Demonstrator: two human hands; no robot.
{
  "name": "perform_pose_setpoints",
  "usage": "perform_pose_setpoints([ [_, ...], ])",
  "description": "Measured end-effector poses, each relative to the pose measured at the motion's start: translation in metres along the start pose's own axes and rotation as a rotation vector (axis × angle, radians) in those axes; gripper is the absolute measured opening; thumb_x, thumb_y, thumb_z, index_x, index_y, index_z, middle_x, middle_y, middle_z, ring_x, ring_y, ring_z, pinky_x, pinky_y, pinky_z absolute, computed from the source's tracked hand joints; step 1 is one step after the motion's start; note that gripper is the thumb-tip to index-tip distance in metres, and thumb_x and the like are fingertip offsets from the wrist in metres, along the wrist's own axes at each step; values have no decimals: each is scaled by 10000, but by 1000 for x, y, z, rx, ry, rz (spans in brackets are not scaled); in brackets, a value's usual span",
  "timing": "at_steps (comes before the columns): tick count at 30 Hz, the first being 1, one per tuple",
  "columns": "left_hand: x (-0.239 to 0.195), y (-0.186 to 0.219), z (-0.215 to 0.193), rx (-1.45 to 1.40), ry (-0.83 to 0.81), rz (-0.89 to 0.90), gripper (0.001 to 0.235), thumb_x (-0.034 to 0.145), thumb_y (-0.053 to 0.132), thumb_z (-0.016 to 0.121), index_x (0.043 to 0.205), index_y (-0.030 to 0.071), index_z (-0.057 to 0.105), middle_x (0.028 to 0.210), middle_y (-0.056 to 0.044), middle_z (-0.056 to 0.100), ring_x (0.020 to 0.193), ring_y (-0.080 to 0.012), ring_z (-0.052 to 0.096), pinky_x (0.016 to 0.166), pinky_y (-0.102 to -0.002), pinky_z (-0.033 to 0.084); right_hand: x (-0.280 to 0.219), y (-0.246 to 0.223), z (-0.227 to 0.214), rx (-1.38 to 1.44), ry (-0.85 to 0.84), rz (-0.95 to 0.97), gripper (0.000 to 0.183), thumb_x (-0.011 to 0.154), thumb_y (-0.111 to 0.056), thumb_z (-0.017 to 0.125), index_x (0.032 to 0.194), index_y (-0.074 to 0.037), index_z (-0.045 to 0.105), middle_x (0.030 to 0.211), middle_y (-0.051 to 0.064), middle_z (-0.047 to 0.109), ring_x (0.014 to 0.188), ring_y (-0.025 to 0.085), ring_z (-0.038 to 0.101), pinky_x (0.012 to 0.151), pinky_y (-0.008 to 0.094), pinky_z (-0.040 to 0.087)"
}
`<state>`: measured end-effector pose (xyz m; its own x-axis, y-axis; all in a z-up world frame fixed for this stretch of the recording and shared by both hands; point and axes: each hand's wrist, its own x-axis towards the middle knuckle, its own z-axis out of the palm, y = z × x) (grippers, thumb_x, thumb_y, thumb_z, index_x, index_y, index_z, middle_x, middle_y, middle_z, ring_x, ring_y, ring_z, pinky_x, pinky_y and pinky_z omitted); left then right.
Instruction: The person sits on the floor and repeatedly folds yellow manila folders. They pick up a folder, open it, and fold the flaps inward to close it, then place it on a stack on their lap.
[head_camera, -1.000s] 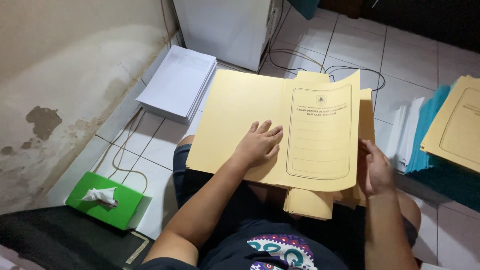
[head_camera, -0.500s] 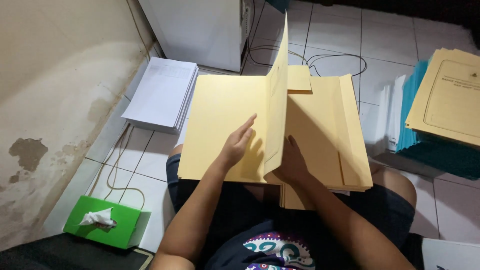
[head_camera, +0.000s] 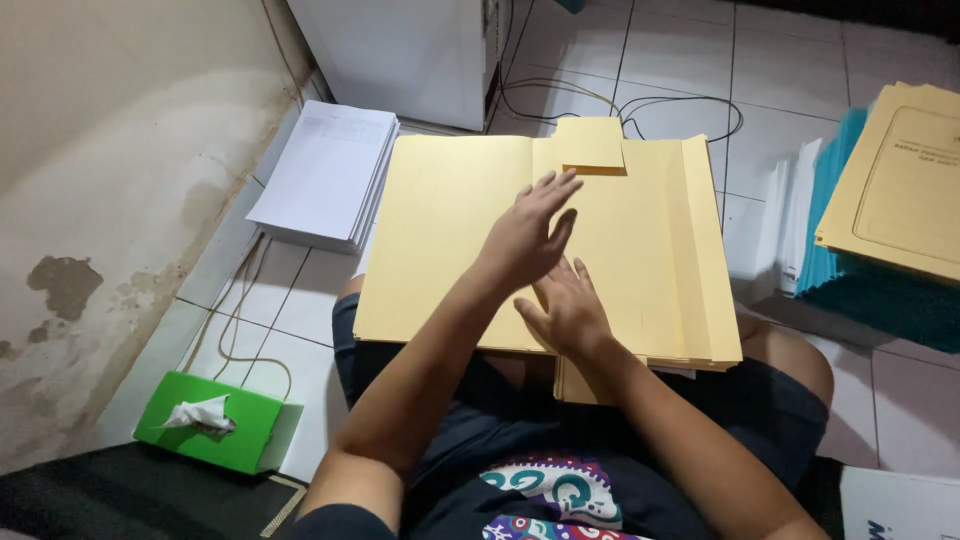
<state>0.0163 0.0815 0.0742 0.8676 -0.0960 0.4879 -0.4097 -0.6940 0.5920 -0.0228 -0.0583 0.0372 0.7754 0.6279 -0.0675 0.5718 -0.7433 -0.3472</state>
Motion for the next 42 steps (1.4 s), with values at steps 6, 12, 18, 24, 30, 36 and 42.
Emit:
perform_pose_setpoints([
  [6,12,-78,69,354,-150,-299,543,993,257,511,1500,62,519,1600,-138,463,1508,-372,373,1237,-594,232,0,1,-1,-20,93,-16,436,1015,-322,450,1356,-75,566,1562,182,474,1531,329,324,1264,503,182],
  [12,14,-66,66,407,-204,-355,600,1032,364,412,1567,95,445,1657,-116,388,1554,-319,302,1263,-556,147,3,13,-32,-73,-88,285,690,1084,-490,235,1625,-63,204,1720,190,138,1600,332,74,1282,498,32],
  [18,12,-62,66,388,-233,-368,637,1021,392,404,1578,83,417,1661,-144,370,1561,-333,284,1262,-572,129,-11,97,-35,-172,92,586,750,1083,-565,244,1660,-87,208,1711,273,122,1598,411,46,1277,532,21],
  [24,10,-69,70,431,-235,-348,668,1012,432,393,1590,97,398,1675,-134,341,1570,-331,256,1256,-592,139,-34,161,-13,-169,177,526,714,1093,-490,261,1649,-44,228,1711,270,136,1602,403,72,1274,533,84],
  [30,12,-57,62,422,-273,-362,662,1002,446,390,1590,141,402,1681,-142,317,1578,-350,220,1254,-617,126,3,183,-22,-190,168,387,676,1093,-394,280,1638,4,237,1713,245,184,1592,384,146,1279,502,108],
  [36,20,-51,54,432,-402,-386,739,963,569,372,1612,214,352,1703,-166,237,1592,-381,142,1257,-626,79,91,220,-50,-173,100,332,655,1113,-390,195,1652,-16,200,1734,187,148,1607,322,102,1293,459,89],
  [42,27,-48,44,397,-461,-417,874,886,734,409,1616,257,340,1715,-142,204,1596,-370,113,1256,-622,49,158,270,-46,-167,80,343,666,1116,-441,173,1660,-57,201,1739,132,159,1607,273,108,1300,430,77],
])
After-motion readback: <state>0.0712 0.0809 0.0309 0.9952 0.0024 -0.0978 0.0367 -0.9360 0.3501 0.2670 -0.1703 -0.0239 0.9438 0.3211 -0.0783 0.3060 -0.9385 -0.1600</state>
